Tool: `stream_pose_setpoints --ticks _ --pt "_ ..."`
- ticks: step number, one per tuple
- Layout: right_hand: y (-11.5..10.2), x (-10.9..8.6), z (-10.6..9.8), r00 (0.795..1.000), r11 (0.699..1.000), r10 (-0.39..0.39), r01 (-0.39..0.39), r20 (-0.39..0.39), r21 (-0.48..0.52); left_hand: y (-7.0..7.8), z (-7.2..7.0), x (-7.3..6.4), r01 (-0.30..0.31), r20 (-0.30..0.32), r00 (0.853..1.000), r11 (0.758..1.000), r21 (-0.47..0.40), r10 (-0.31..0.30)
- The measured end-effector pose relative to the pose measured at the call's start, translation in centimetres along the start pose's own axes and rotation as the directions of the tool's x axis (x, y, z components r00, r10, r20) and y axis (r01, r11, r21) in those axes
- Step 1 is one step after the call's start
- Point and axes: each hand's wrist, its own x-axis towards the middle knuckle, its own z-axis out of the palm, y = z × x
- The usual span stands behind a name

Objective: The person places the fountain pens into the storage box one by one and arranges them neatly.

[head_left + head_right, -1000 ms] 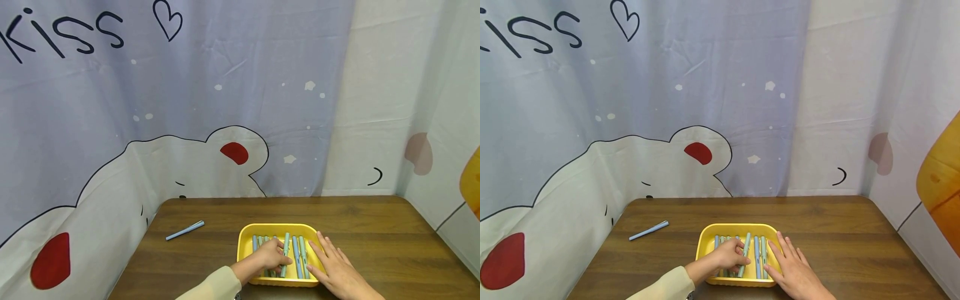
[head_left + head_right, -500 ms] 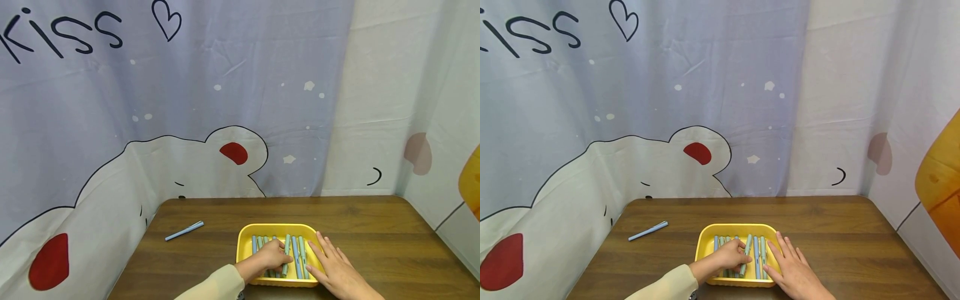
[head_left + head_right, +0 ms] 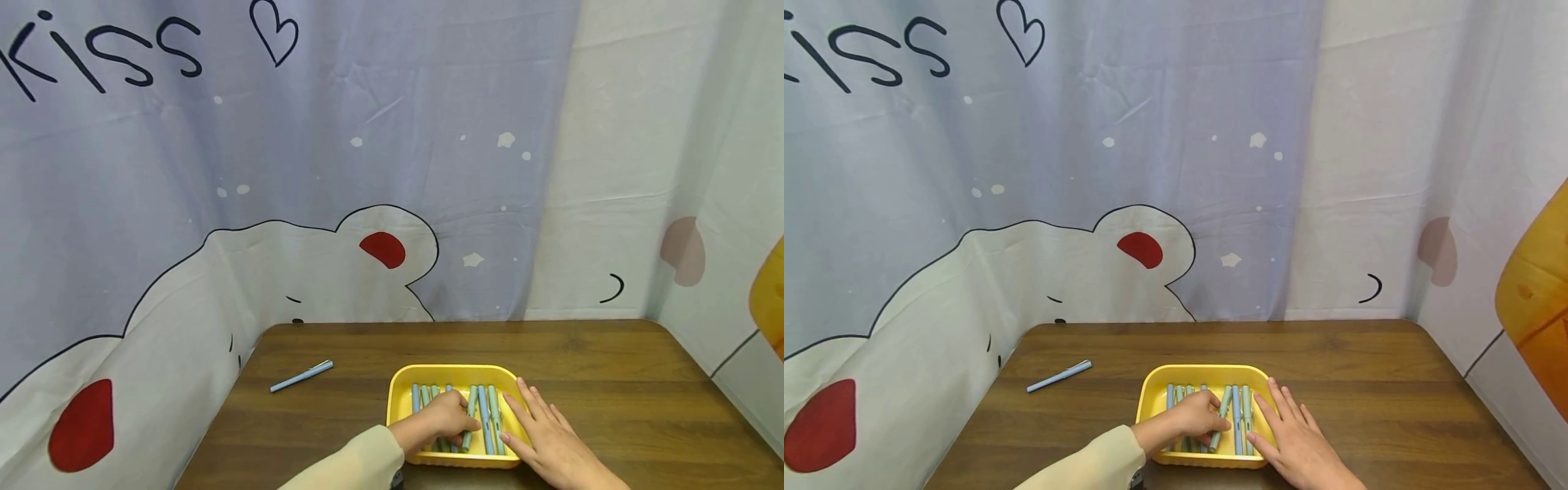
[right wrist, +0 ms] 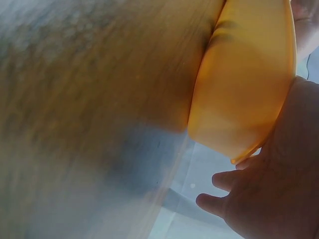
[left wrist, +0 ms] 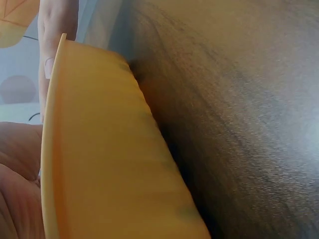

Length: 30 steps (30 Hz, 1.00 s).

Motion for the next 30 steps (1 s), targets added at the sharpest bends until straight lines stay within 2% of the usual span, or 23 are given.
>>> stream_pose_setpoints --ticks 10,16,22,30 --pt "0.0 0.0 0.0 1.0 1.0 0.008 -0.008 0.021 0.017 0.5 0.1 0.2 0.023 0.056 0.998 1.0 -0.006 -0.023" --pt "0.1 0.1 0.1 0.999 1.0 0.013 -0.013 0.031 0.022 0.7 0.4 0.3 0.02 0.034 0.999 0.997 0.079 -0.023" --pt "0.2 0.0 0.0 1.0 1.0 0.009 -0.009 0.026 0.022 1.2 0.9 0.4 0.011 0.006 1.0 0.981 0.194 -0.013" --pt "0.2 0.0 0.0 1.0 1.0 0.001 -0.001 0.012 0.021 1.5 1.1 0.4 0.022 0.004 1.0 0.977 0.214 -0.023"
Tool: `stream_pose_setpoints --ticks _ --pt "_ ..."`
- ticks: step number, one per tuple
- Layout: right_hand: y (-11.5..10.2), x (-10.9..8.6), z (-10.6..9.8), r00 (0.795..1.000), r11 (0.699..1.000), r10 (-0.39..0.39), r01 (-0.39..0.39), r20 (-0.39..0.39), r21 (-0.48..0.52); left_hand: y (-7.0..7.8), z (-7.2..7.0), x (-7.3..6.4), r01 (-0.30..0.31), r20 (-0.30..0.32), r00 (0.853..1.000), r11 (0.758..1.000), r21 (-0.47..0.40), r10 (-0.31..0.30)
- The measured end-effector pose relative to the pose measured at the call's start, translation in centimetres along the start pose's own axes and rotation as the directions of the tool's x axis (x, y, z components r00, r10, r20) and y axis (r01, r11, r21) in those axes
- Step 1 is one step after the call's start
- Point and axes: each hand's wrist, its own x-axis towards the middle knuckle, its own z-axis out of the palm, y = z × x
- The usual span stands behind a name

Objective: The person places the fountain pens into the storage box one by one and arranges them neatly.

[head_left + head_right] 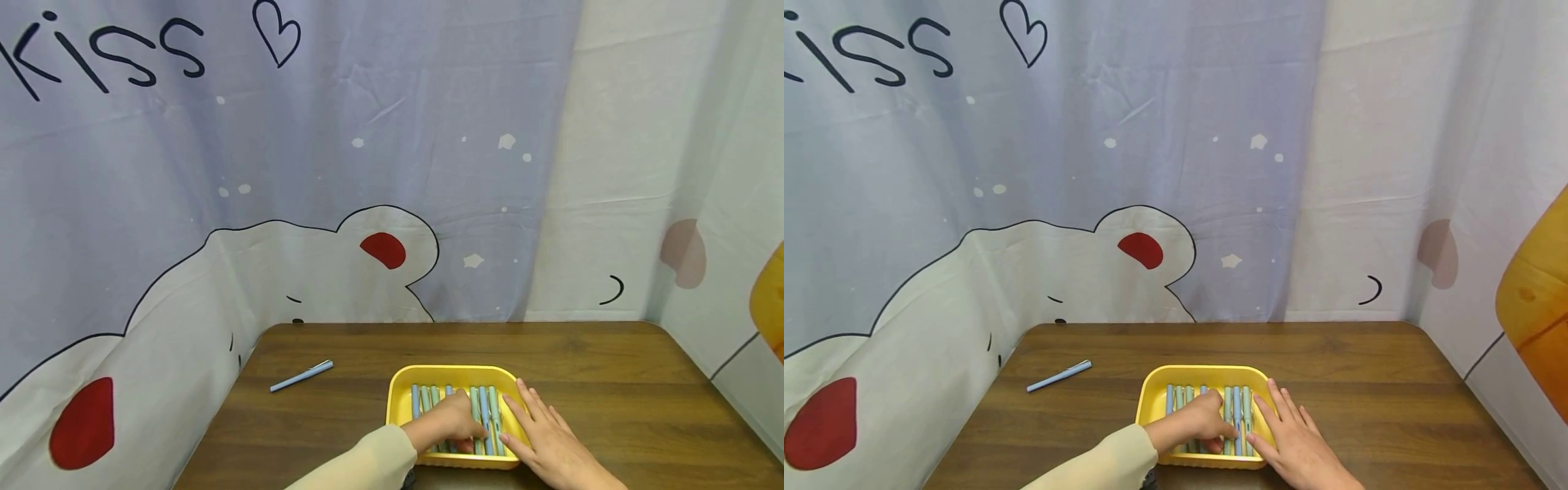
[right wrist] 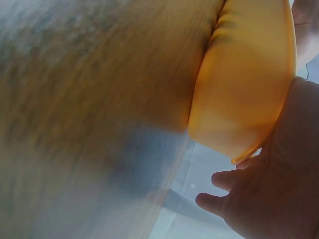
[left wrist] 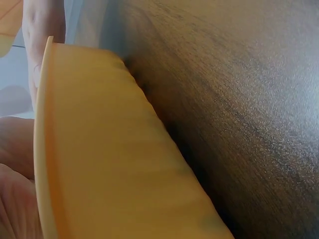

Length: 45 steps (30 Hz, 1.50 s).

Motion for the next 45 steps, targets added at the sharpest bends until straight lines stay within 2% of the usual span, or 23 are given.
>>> stream_pose_setpoints --ticks 5,10,16,19,22,27,33,35,40,45 --pt "-0.1 0.0 0.0 1.0 1.0 -0.006 0.006 -0.023 -0.006 0.0 -0.3 -0.3 -0.014 -0.001 1.0 1.0 0.013 0.014" --pt "-0.1 -0.1 0.1 0.999 1.0 -0.016 0.015 -0.041 -0.011 -0.2 -0.7 -0.7 -0.041 -0.02 0.999 0.999 -0.011 0.041" --pt "-0.1 0.0 0.1 1.0 1.0 -0.008 0.008 -0.024 -0.001 -0.7 -2.4 -1.4 -0.077 0.015 0.997 0.991 -0.111 0.079" --pt "-0.1 0.0 0.0 1.0 1.0 -0.003 0.003 -0.01 0.007 -1.1 -3.6 -1.8 -0.11 0.041 0.993 0.989 -0.104 0.114" --pt "0.0 0.1 0.0 1.0 1.0 -0.001 0.001 -0.001 0.01 -1.5 -4.7 -2.2 -0.171 0.066 0.983 0.984 -0.042 0.173" --pt "-0.1 0.0 0.0 1.0 1.0 0.001 -0.001 0.003 0.006 -2.0 -6.3 -3.2 -0.279 0.124 0.953 0.96 0.008 0.276" --pt "-0.2 -0.1 -0.1 1.0 1.0 0.008 -0.008 0.0 -0.009 -2.6 -7.9 -4.2 -0.34 0.154 0.934 0.935 0.1 0.323" --pt "-0.3 -0.2 0.0 1.0 1.0 0.002 -0.003 -0.011 -0.015 -3.0 -8.5 -4.6 -0.37 0.151 0.925 0.917 0.151 0.348" --pt "-0.3 -0.3 0.0 1.0 1.0 -0.006 0.005 -0.022 -0.029 -4.2 -9.9 -5.3 -0.403 0.116 0.915 0.873 0.275 0.386" --pt "-0.3 -0.2 -0.1 1.0 1.0 0.0 -0.001 -0.015 -0.029 -5.2 -11.1 -5.8 -0.391 0.095 0.92 0.86 0.327 0.381"
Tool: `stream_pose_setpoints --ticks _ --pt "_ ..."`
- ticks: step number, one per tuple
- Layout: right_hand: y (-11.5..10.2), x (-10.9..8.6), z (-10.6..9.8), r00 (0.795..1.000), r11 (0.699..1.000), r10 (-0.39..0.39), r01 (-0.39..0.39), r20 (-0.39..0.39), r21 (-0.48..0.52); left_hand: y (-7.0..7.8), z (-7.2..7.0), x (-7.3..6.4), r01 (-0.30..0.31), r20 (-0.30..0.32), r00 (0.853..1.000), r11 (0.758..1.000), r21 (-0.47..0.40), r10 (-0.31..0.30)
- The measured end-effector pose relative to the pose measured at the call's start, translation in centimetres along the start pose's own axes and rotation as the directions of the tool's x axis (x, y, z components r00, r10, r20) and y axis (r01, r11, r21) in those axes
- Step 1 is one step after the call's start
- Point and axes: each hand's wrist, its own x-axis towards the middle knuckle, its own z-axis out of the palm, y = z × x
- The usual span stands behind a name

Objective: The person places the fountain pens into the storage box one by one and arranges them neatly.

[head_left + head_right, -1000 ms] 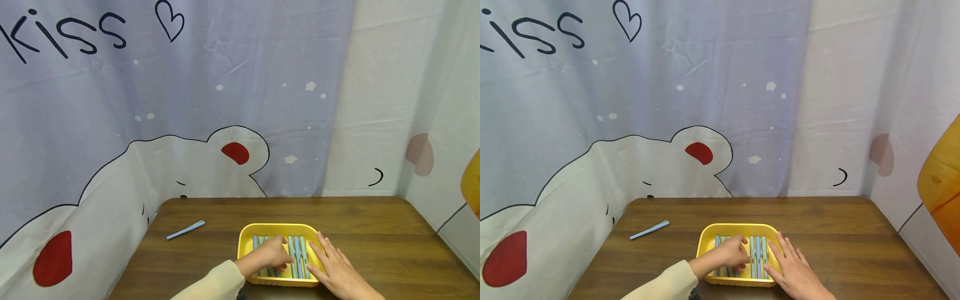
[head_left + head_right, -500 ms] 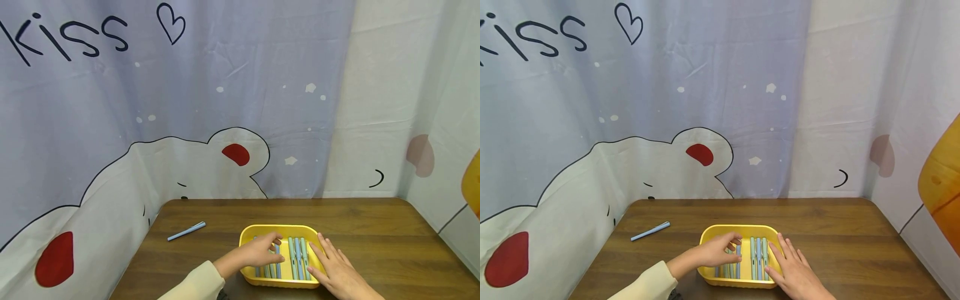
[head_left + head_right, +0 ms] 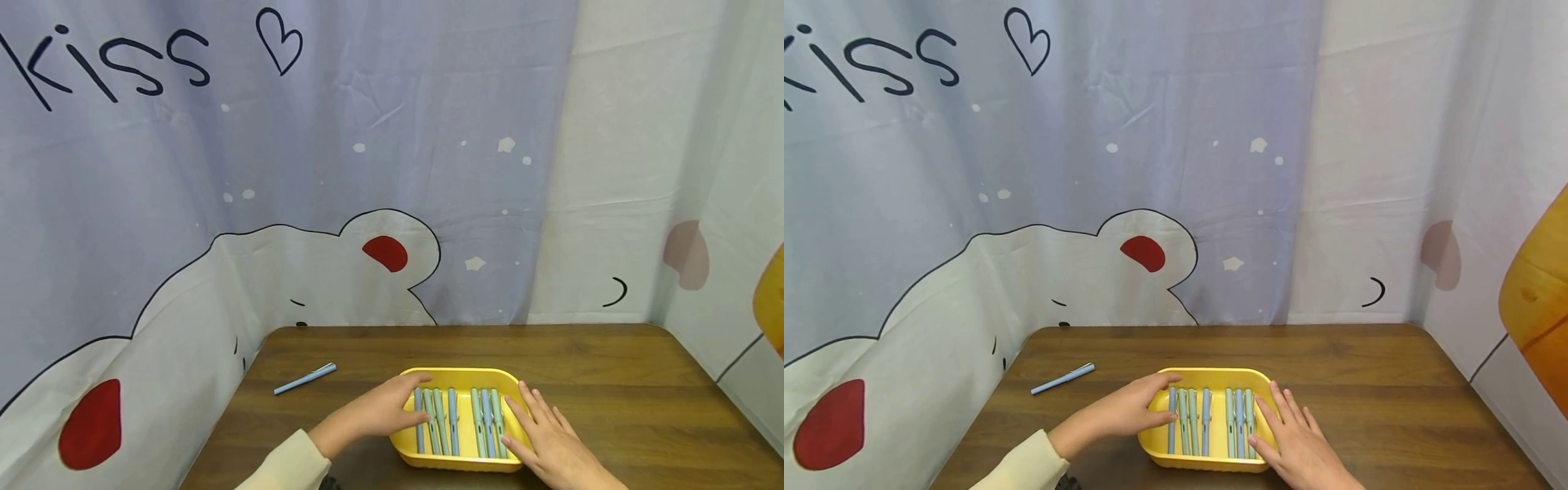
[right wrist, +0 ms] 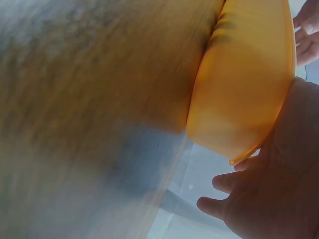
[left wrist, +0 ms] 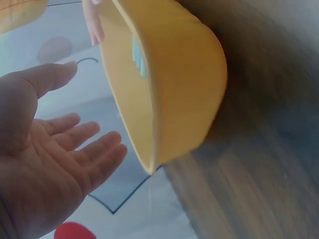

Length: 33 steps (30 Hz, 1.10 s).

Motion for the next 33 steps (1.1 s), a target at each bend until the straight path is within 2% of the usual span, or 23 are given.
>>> stream_pose_setpoints --ticks 6,12,18,26,33 --pt "0.0 0.0 0.0 1.0 1.0 0.001 -0.001 0.005 -0.001 -0.9 -0.7 -1.5 0.007 -0.014 1.0 0.997 0.072 -0.006" --pt "0.1 0.0 0.0 1.0 1.0 0.003 -0.003 0.011 0.003 -2.5 -1.6 -3.1 0.03 0.005 1.0 0.999 0.046 -0.03" --pt "0.1 0.0 0.1 1.0 1.0 -0.001 0.001 0.005 0.006 -4.4 -2.2 -4.3 0.035 -0.044 0.999 0.997 0.073 -0.032" --pt "0.1 0.1 0.1 1.0 1.0 -0.003 0.003 0.009 0.01 -6.4 -2.9 -5.5 0.061 -0.076 0.995 0.998 0.006 -0.06" --pt "0.1 0.0 0.0 1.0 1.0 -0.002 0.002 0.008 0.01 -7.9 -3.3 -6.2 0.086 -0.106 0.991 0.996 -0.004 -0.086"
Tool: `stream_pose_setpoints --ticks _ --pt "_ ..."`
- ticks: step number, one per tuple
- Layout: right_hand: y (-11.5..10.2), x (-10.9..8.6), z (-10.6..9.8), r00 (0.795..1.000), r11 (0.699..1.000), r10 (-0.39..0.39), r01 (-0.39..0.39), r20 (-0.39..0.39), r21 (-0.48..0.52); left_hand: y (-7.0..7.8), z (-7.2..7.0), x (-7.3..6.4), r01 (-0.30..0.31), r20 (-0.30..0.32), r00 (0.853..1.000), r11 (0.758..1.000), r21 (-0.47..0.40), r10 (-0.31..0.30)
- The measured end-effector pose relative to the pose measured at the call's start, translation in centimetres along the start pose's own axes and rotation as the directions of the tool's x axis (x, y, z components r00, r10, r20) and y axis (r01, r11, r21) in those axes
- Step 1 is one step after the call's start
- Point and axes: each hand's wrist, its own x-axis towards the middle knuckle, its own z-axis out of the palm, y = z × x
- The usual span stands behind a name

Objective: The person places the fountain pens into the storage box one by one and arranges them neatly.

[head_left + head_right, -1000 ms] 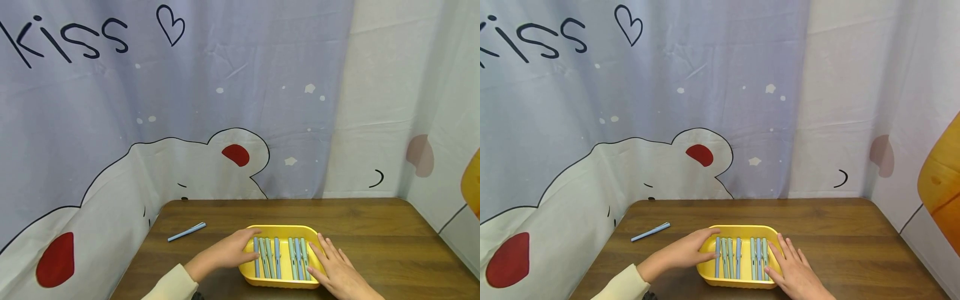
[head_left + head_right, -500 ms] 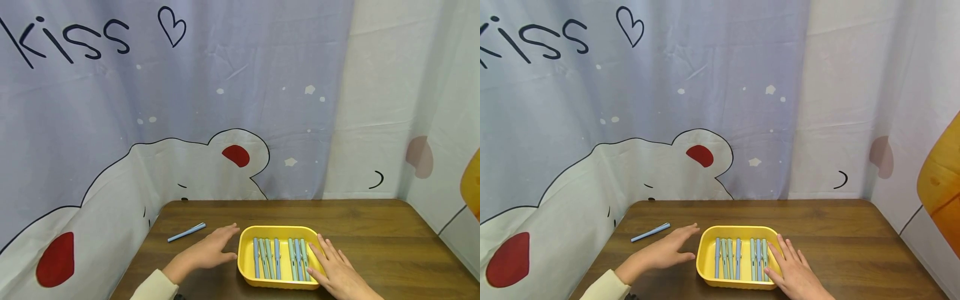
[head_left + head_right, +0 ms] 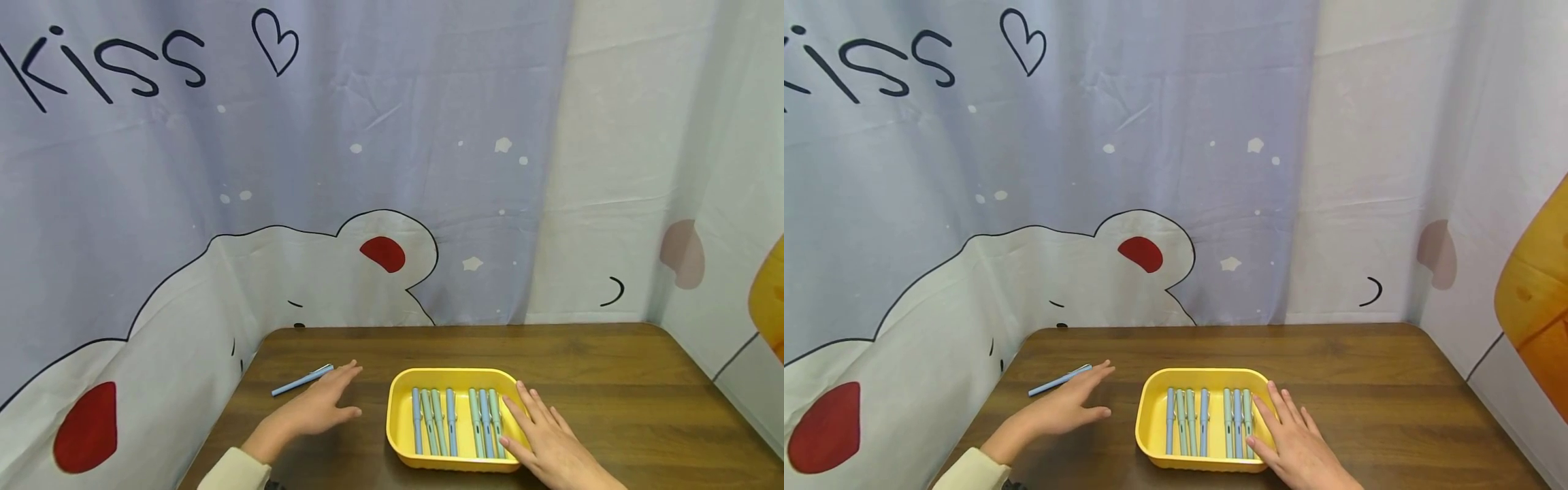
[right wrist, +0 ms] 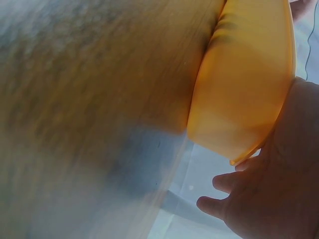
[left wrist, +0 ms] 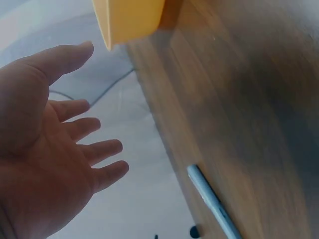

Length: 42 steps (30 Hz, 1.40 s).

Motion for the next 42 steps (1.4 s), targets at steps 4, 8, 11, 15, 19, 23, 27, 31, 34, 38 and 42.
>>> stream_pose_setpoints --ticks 4,8,11,15,19,23,27,31,34,38,42 --pt "-0.1 0.0 0.0 1.0 1.0 -0.006 0.006 -0.009 -0.005 -0.9 -0.3 -0.2 0.025 -0.02 1.0 1.0 -0.01 -0.025" --pt "-0.1 0.0 0.0 1.0 1.0 0.003 -0.003 0.005 -0.004 -1.9 -0.5 -0.5 0.078 -0.044 0.996 0.997 -0.022 -0.079" --pt "0.0 0.0 -0.1 1.0 1.0 0.011 -0.01 0.019 -0.003 -2.6 -0.6 -0.6 0.113 -0.067 0.991 0.993 -0.022 -0.114" --pt "-0.1 0.0 -0.1 1.0 1.0 0.007 -0.007 0.008 -0.007 -3.7 -0.6 -0.5 0.134 -0.104 0.986 0.991 0.006 -0.132" --pt "-0.2 -0.1 -0.1 1.0 1.0 -0.002 0.002 -0.011 -0.01 -4.8 -0.6 -0.5 0.149 -0.137 0.98 0.988 0.046 -0.142" --pt "-0.2 0.0 -0.1 1.0 1.0 0.002 -0.002 -0.005 -0.008 -5.9 -0.6 -0.4 0.165 -0.164 0.975 0.982 0.088 -0.149" --pt "-0.1 0.0 -0.1 1.0 1.0 0.005 -0.005 -0.002 -0.009 -7.1 -0.6 -0.2 0.182 -0.187 0.969 0.977 0.108 -0.159" --pt "-0.1 0.0 -0.1 1.0 1.0 0.008 -0.008 0.002 -0.007 -8.5 -0.2 0.0 0.21 -0.204 0.962 0.969 0.132 -0.181" --pt "-0.1 0.0 -0.2 1.0 1.0 0.009 -0.009 0.004 -0.004 -9.7 0.1 0.2 0.241 -0.212 0.955 0.961 0.137 -0.209" --pt "-0.1 0.1 -0.2 1.0 1.0 0.009 -0.009 0.006 -0.003 -10.9 0.3 0.3 0.277 -0.226 0.943 0.953 0.122 -0.245" --pt "-0.1 0.1 -0.1 1.0 1.0 0.012 -0.012 0.016 -0.003 -11.4 0.3 0.5 0.292 -0.242 0.936 0.948 0.126 -0.256"
